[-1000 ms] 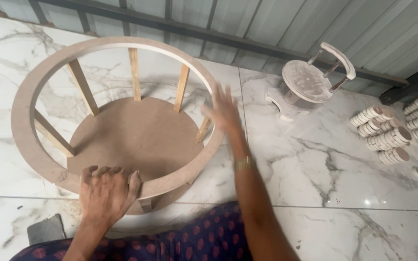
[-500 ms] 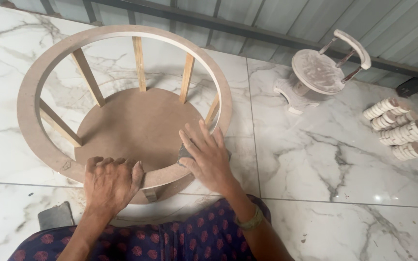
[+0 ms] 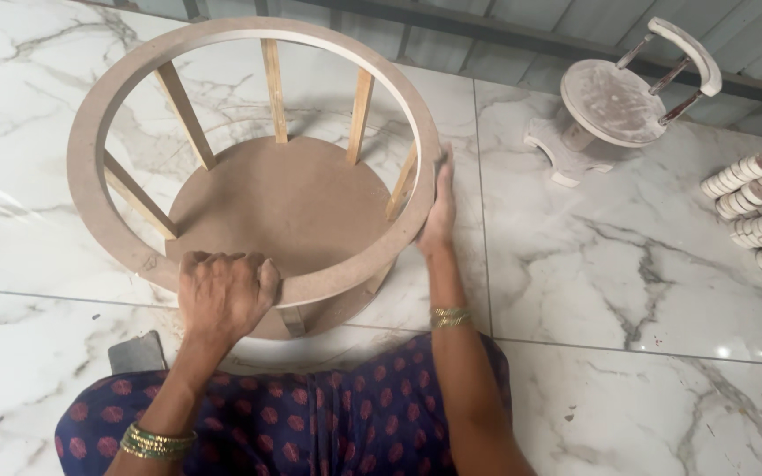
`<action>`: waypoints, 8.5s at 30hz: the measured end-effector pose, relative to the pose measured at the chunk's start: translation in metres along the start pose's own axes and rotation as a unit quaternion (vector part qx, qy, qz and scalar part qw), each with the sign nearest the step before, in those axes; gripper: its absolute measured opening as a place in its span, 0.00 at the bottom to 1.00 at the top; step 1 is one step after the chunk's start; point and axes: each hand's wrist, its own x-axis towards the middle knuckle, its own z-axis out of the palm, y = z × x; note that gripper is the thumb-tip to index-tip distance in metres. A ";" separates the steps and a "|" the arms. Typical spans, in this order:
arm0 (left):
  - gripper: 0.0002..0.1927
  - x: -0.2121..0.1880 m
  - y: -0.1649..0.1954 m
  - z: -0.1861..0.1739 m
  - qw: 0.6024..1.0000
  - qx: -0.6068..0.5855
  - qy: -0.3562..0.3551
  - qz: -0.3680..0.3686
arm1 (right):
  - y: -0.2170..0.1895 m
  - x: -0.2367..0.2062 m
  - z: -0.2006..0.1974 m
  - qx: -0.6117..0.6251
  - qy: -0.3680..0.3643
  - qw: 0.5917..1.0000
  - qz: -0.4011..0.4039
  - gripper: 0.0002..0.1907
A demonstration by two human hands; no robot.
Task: The person sits on the floor sanding a round wooden furniture frame, rubbing a sanding block along the circular rim and outer edge, rotating the frame to reach different sections, then sanding the inner spindles and the round base panel.
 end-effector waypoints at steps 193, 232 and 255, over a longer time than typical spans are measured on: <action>0.17 0.028 0.002 0.070 0.979 -0.025 0.197 -0.042 | 0.146 -0.196 0.046 -0.204 -0.070 0.975 0.050 0.18; 0.35 -0.057 0.053 0.166 0.854 -0.392 0.200 -0.279 | -0.057 -0.071 0.137 -0.612 -0.117 0.753 -0.211 0.20; 0.26 -0.041 -0.006 0.180 0.899 -0.423 0.087 -0.070 | -0.040 -0.074 0.131 -0.617 -0.090 0.721 -0.302 0.14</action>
